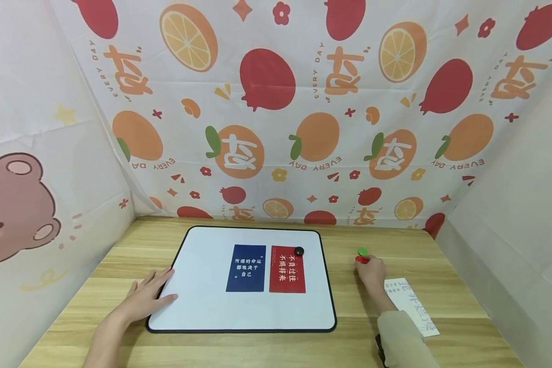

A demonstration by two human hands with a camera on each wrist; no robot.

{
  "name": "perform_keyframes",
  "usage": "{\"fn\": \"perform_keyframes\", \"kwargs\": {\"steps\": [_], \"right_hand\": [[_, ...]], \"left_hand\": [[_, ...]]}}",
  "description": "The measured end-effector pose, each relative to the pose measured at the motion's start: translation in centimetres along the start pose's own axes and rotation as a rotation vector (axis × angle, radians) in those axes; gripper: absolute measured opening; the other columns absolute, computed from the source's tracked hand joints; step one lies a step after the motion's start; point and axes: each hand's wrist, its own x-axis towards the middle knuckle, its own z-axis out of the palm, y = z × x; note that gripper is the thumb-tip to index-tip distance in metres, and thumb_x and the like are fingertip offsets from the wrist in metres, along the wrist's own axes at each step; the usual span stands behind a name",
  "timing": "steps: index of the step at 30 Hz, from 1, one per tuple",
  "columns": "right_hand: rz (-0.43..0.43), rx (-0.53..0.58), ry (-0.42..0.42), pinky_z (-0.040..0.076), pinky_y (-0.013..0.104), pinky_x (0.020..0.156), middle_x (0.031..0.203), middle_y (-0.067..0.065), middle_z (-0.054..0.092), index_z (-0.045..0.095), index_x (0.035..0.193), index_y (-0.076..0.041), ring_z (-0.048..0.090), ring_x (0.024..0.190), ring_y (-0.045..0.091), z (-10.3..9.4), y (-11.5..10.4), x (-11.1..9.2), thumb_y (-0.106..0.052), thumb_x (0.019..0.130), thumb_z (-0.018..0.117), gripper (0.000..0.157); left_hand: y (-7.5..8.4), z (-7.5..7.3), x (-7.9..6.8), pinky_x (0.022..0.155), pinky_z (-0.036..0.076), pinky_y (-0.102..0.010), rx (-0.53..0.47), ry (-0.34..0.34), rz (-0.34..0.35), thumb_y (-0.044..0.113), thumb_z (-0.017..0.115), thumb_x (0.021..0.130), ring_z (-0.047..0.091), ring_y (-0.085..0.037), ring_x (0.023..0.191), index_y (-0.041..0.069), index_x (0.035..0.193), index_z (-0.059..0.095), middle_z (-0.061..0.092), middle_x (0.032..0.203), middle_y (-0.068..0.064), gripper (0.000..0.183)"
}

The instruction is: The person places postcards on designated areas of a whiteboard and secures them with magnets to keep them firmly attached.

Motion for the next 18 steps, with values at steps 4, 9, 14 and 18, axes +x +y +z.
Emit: {"fn": "perform_keyframes", "kwargs": {"steps": [4, 9, 14, 18], "right_hand": [[0.029, 0.02, -0.02, 0.047, 0.047, 0.077, 0.103, 0.032, 0.057, 0.056, 0.11, 0.015, 0.055, 0.09, 0.04, 0.3, -0.5, -0.1, -0.012, 0.082, 0.062, 0.039], [0.045, 0.031, -0.04, 0.051, 0.04, 0.072, 0.105, 0.031, 0.057, 0.054, 0.114, 0.014, 0.057, 0.087, 0.036, 0.5, -1.2, -0.2, -0.012, 0.083, 0.062, 0.041], [0.033, 0.037, -0.055, 0.052, 0.032, 0.061, 0.104, 0.031, 0.057, 0.054, 0.115, 0.013, 0.058, 0.08, 0.032, 0.5, -1.8, -0.4, -0.01, 0.082, 0.062, 0.041], [0.007, 0.024, -0.049, 0.05, 0.031, 0.06, 0.102, 0.03, 0.058, 0.056, 0.114, 0.013, 0.058, 0.081, 0.032, 0.6, -2.1, -0.5, -0.01, 0.081, 0.062, 0.041]], "left_hand": [[0.0, 0.0, 0.0, 0.091, 0.0, -0.073, 0.0, 0.002, 0.001, 0.039, 0.062, 0.085, 0.013, -0.053, 0.127, -0.005, 0.136, 0.039, 0.03, 0.142, -0.024, 0.071], [-0.1, 0.0, 0.0, 0.092, 0.0, -0.073, 0.001, 0.003, 0.005, 0.039, 0.062, 0.085, 0.013, -0.053, 0.127, -0.005, 0.136, 0.039, 0.03, 0.141, -0.025, 0.071], [-0.1, 0.0, 0.0, 0.091, 0.0, -0.073, 0.002, 0.001, 0.005, 0.038, 0.062, 0.085, 0.013, -0.053, 0.127, -0.005, 0.136, 0.039, 0.03, 0.141, -0.024, 0.071], [0.0, 0.0, 0.0, 0.091, 0.0, -0.073, 0.0, 0.002, 0.005, 0.038, 0.063, 0.085, 0.013, -0.053, 0.127, -0.005, 0.136, 0.039, 0.03, 0.141, -0.024, 0.071]]}}
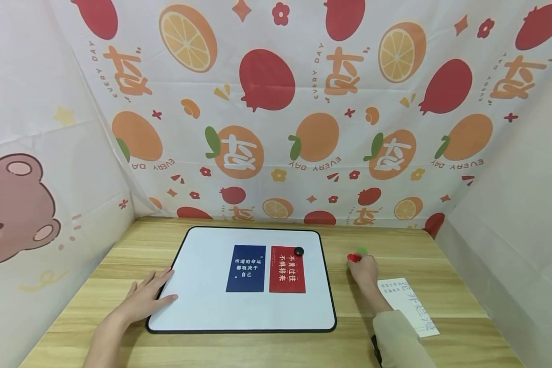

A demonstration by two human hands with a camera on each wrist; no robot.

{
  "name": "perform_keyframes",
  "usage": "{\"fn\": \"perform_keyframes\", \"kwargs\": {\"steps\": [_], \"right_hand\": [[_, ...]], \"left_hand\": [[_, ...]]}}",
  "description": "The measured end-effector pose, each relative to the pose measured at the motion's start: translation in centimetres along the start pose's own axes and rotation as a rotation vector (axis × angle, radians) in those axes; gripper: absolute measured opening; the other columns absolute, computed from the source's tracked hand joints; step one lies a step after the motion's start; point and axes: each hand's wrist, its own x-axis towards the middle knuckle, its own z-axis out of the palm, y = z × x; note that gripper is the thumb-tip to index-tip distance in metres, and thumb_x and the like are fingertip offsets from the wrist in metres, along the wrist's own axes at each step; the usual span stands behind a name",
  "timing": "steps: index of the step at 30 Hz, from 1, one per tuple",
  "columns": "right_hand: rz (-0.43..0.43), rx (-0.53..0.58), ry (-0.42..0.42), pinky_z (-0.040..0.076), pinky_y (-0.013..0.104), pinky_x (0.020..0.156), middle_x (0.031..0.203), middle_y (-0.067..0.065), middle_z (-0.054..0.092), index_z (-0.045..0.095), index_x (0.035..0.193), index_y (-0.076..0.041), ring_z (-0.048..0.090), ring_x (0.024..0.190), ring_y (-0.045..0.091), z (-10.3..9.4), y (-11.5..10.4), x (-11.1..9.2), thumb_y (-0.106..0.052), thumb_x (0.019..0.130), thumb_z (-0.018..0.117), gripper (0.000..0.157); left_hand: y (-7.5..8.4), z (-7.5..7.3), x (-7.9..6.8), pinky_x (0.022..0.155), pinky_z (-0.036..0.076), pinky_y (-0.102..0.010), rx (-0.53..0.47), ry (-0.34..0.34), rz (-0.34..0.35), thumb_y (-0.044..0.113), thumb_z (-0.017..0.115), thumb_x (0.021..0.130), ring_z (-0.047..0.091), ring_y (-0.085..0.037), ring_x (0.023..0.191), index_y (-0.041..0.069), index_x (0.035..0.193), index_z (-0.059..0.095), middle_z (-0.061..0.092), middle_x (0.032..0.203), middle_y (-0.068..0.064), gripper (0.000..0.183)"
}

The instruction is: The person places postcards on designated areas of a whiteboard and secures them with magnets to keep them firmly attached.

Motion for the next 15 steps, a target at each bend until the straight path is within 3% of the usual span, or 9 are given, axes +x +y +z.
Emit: {"fn": "perform_keyframes", "kwargs": {"steps": [8, 15], "right_hand": [[-0.03, 0.045, 0.006, 0.047, 0.025, 0.05, 0.096, 0.027, 0.06, 0.057, 0.114, 0.011, 0.058, 0.062, 0.021, 0.4, -0.7, -0.2, -0.008, 0.08, 0.062, 0.039], [-0.053, 0.049, 0.006, 0.048, 0.027, 0.055, 0.094, 0.026, 0.061, 0.059, 0.112, 0.01, 0.058, 0.068, 0.024, 0.8, -1.4, -0.3, -0.007, 0.078, 0.063, 0.038]], "left_hand": [[0.0, 0.0, 0.1, 0.091, 0.001, -0.073, 0.005, 0.011, 0.009, 0.038, 0.063, 0.085, 0.014, -0.053, 0.127, -0.005, 0.135, 0.039, 0.031, 0.141, -0.025, 0.07], [0.1, 0.0, 0.1, 0.091, 0.002, -0.073, 0.008, 0.005, 0.009, 0.04, 0.062, 0.085, 0.014, -0.053, 0.127, -0.005, 0.136, 0.039, 0.031, 0.141, -0.024, 0.071]]}}
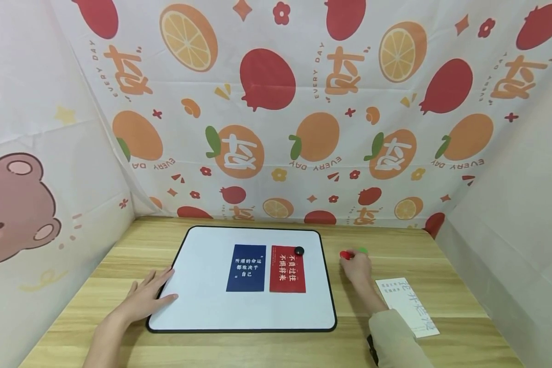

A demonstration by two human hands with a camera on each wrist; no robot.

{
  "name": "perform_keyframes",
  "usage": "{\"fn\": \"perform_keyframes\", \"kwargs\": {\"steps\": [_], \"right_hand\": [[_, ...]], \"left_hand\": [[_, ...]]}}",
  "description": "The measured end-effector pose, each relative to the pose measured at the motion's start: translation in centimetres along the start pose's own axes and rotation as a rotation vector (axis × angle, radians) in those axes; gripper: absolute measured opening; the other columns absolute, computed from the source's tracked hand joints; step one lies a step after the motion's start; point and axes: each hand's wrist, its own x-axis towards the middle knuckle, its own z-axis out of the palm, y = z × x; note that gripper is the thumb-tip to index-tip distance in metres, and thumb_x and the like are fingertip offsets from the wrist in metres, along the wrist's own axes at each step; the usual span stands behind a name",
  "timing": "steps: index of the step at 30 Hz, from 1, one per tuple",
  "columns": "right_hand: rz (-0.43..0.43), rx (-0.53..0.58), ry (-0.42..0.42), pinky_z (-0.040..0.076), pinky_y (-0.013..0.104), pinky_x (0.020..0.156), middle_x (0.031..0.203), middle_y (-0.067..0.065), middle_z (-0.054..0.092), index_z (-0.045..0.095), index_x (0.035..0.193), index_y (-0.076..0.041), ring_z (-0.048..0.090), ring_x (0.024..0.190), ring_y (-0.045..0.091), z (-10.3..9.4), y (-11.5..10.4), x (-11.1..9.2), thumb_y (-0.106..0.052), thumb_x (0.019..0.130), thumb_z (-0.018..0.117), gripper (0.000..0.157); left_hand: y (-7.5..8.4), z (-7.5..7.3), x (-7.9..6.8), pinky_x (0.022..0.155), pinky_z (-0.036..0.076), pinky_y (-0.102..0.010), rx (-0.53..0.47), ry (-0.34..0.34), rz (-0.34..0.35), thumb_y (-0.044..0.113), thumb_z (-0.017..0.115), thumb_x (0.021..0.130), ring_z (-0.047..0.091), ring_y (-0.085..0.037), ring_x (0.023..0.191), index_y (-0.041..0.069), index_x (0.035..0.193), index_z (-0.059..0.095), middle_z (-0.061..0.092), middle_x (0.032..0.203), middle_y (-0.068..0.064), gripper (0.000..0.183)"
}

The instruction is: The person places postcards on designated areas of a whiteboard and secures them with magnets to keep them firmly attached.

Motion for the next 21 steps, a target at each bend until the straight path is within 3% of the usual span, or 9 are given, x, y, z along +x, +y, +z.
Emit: {"fn": "perform_keyframes", "kwargs": {"steps": [5, 21], "right_hand": [[-0.014, -0.002, 0.003, 0.048, 0.029, 0.058, 0.092, 0.023, 0.061, 0.06, 0.111, 0.009, 0.057, 0.074, 0.027, 0.3, -0.5, -0.1, -0.007, 0.079, 0.063, 0.036], [-0.056, 0.048, -0.018, 0.045, 0.027, 0.054, 0.089, 0.018, 0.062, 0.061, 0.109, 0.009, 0.055, 0.072, 0.024, 1.5, -1.9, -0.7, -0.005, 0.079, 0.063, 0.033]], "left_hand": [[0.1, 0.0, 0.0, 0.091, 0.003, -0.074, 0.001, 0.0, 0.006, 0.041, 0.062, 0.085, 0.015, -0.053, 0.126, -0.005, 0.135, 0.039, 0.031, 0.141, -0.025, 0.072], [0.0, 0.1, -0.1, 0.091, 0.001, -0.073, 0.003, 0.001, -0.005, 0.038, 0.063, 0.084, 0.014, -0.053, 0.127, -0.005, 0.135, 0.039, 0.031, 0.141, -0.024, 0.07]]}}
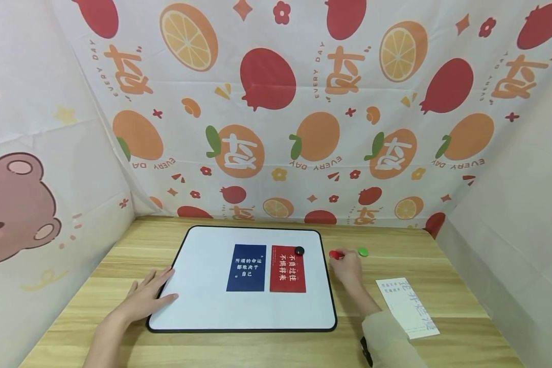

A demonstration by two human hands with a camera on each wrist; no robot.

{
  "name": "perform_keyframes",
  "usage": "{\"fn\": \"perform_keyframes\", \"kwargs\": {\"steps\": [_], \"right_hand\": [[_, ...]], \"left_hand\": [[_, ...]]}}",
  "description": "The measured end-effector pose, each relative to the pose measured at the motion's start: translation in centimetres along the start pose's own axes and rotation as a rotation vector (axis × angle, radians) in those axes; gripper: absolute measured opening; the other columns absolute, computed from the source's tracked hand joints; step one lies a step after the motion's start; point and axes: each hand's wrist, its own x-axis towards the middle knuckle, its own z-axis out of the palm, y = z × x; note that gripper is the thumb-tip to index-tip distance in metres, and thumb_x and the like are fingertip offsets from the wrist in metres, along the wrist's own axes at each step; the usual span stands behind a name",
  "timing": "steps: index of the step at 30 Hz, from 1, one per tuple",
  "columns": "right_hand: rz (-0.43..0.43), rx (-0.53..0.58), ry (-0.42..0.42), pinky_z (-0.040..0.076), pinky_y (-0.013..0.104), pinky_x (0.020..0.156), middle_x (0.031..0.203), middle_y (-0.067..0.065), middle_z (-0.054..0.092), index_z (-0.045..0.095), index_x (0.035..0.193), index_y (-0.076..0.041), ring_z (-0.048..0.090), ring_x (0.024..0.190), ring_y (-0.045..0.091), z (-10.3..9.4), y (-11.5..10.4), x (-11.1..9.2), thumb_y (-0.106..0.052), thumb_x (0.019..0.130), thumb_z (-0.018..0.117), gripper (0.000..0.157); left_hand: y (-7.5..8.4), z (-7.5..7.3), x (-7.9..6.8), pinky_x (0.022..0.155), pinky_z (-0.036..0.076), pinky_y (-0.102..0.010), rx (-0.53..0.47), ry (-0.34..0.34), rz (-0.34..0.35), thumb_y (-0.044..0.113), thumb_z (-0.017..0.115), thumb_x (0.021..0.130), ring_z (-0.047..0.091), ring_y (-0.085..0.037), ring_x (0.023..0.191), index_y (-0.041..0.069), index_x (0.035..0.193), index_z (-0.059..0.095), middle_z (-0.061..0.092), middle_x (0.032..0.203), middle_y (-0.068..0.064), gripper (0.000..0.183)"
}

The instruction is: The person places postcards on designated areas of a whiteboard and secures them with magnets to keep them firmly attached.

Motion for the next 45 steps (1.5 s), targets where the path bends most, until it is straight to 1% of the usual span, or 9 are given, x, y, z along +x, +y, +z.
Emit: {"fn": "perform_keyframes", "kwargs": {"steps": [5, 7, 12, 21, 28, 34, 41, 45], "right_hand": [[-0.036, 0.01, 0.007, 0.046, 0.026, 0.054, 0.087, 0.018, 0.063, 0.062, 0.107, 0.011, 0.056, 0.073, 0.024, 0.4, -0.4, 0.0, -0.002, 0.078, 0.063, 0.031], [-0.037, 0.021, 0.011, 0.046, 0.026, 0.054, 0.087, 0.018, 0.063, 0.062, 0.106, 0.01, 0.056, 0.073, 0.024, 0.5, -0.6, -0.1, -0.002, 0.078, 0.063, 0.03], [-0.024, 0.031, 0.005, 0.045, 0.026, 0.053, 0.087, 0.017, 0.062, 0.062, 0.108, 0.008, 0.054, 0.071, 0.023, 0.8, -1.1, -0.2, -0.004, 0.08, 0.064, 0.031], [-0.01, 0.026, 0.001, 0.046, 0.025, 0.054, 0.088, 0.016, 0.061, 0.063, 0.108, 0.008, 0.055, 0.073, 0.023, 1.3, -1.7, -0.2, -0.004, 0.08, 0.065, 0.03], [0.021, 0.036, -0.018, 0.048, 0.026, 0.058, 0.092, 0.015, 0.06, 0.062, 0.111, 0.005, 0.053, 0.077, 0.025, 1.8, -2.2, -0.5, -0.006, 0.083, 0.065, 0.03], [0.018, 0.053, -0.029, 0.05, 0.027, 0.06, 0.093, 0.015, 0.059, 0.061, 0.113, 0.004, 0.054, 0.077, 0.025, 2.0, -2.4, -0.8, -0.006, 0.084, 0.064, 0.031], [0.027, 0.064, -0.036, 0.049, 0.026, 0.058, 0.092, 0.015, 0.059, 0.061, 0.112, 0.005, 0.054, 0.076, 0.024, 2.1, -3.1, -1.0, -0.005, 0.082, 0.065, 0.032], [0.023, 0.069, -0.037, 0.048, 0.026, 0.058, 0.094, 0.015, 0.059, 0.062, 0.111, 0.005, 0.054, 0.078, 0.024, 2.2, -3.6, -1.1, -0.005, 0.082, 0.066, 0.032]], "left_hand": [[0.1, 0.0, 0.0, 0.091, 0.001, -0.073, 0.001, -0.002, 0.0, 0.038, 0.063, 0.085, 0.014, -0.053, 0.127, -0.005, 0.135, 0.039, 0.031, 0.141, -0.024, 0.071], [0.1, -0.1, 0.0, 0.091, 0.001, -0.073, 0.002, -0.005, -0.002, 0.039, 0.062, 0.085, 0.014, -0.053, 0.127, -0.005, 0.135, 0.039, 0.031, 0.141, -0.024, 0.071], [0.1, -0.1, 0.1, 0.091, 0.001, -0.073, 0.004, -0.008, -0.002, 0.039, 0.062, 0.085, 0.014, -0.053, 0.127, -0.005, 0.135, 0.039, 0.031, 0.141, -0.024, 0.071], [0.2, -0.2, 0.1, 0.092, 0.002, -0.073, 0.01, -0.013, -0.004, 0.042, 0.062, 0.085, 0.015, -0.052, 0.127, -0.005, 0.135, 0.039, 0.031, 0.141, -0.024, 0.073], [0.2, -0.1, -0.1, 0.091, 0.003, -0.073, 0.009, -0.018, -0.009, 0.041, 0.062, 0.085, 0.015, -0.053, 0.127, -0.005, 0.135, 0.039, 0.031, 0.141, -0.025, 0.072], [0.1, 0.0, 0.0, 0.091, 0.002, -0.073, 0.003, -0.016, -0.008, 0.041, 0.062, 0.085, 0.015, -0.053, 0.126, -0.005, 0.135, 0.039, 0.031, 0.14, -0.025, 0.072], [-0.1, 0.0, 0.1, 0.091, 0.001, -0.073, -0.003, -0.014, -0.008, 0.042, 0.062, 0.084, 0.015, -0.053, 0.126, -0.005, 0.135, 0.039, 0.031, 0.141, -0.025, 0.073], [-0.2, 0.0, 0.2, 0.092, 0.001, -0.072, 0.001, -0.007, -0.006, 0.04, 0.063, 0.084, 0.014, -0.053, 0.127, -0.004, 0.136, 0.039, 0.03, 0.141, -0.025, 0.072]]}}
